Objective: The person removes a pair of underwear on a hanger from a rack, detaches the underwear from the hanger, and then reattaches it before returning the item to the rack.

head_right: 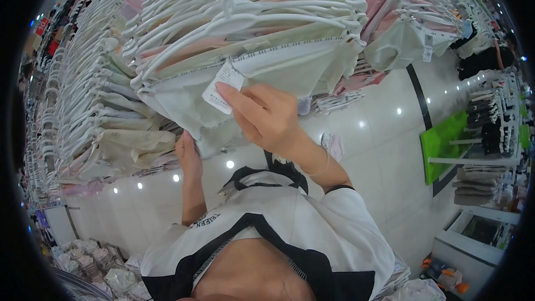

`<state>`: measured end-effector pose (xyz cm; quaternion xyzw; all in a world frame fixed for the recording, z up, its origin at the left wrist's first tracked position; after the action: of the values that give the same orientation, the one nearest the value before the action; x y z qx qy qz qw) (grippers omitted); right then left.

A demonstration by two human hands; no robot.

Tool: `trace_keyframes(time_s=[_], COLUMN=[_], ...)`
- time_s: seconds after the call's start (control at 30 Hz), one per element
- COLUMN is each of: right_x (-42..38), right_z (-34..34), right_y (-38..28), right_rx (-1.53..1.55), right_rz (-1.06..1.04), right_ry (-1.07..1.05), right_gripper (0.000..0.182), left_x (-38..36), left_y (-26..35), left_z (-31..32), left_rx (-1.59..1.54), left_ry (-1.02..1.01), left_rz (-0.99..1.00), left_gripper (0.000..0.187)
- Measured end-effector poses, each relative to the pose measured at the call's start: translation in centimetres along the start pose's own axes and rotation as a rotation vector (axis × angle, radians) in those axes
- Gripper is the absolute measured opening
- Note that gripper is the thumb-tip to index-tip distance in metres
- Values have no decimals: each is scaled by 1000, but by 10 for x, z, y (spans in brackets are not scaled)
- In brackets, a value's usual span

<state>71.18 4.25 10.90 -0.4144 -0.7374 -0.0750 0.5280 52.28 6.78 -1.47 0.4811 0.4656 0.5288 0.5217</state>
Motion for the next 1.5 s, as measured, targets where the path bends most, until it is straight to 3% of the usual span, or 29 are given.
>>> trace_keyframes(time_s=[0.2, 0.3, 0.5, 0.6, 0.8, 0.9, 1.5], right_x=[-13, -13, -24, -20, -11, -16, -19], right_z=[6, 12, 24, 35, 41, 38, 43], right_y=[-5, -9, -4, -5, -11, -9, -5], right_rx=[89, 409, 1215, 1358, 1270, 1125, 764], right_rz=[176, 389, 716, 858, 912, 856, 682], right_ry=[22, -9, 280, 525, 556, 443, 397], right_gripper=[33, 31, 26, 20, 21, 23, 29], left_x=[0, -3, -3, -6, -12, -12, -15], left_y=[-11, 2, 1, -1, 9, 14, 18], left_z=[-7, 1, 0, -2, 6, 6, -4], left_rx=[-47, -4, 76, 110, 101, 77, 7], left_ry=[-137, -153, -165, -187, -233, -281, -280], left_rz=[-26, 29, 21, 4, 62, 21, -41], left_gripper=[28, 27, 30, 30, 30, 30, 30])
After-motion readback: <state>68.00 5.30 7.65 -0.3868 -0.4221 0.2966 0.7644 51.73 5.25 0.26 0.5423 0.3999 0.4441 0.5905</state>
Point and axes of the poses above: each hand's wrist, its own x-axis towards the middle knuckle, its own z-axis out of the palm, y = z × x, the point moved 3 cm from there along x, towards the middle knuckle, and after that the axes turned 1 degree about -y, right-handed, at the moved point
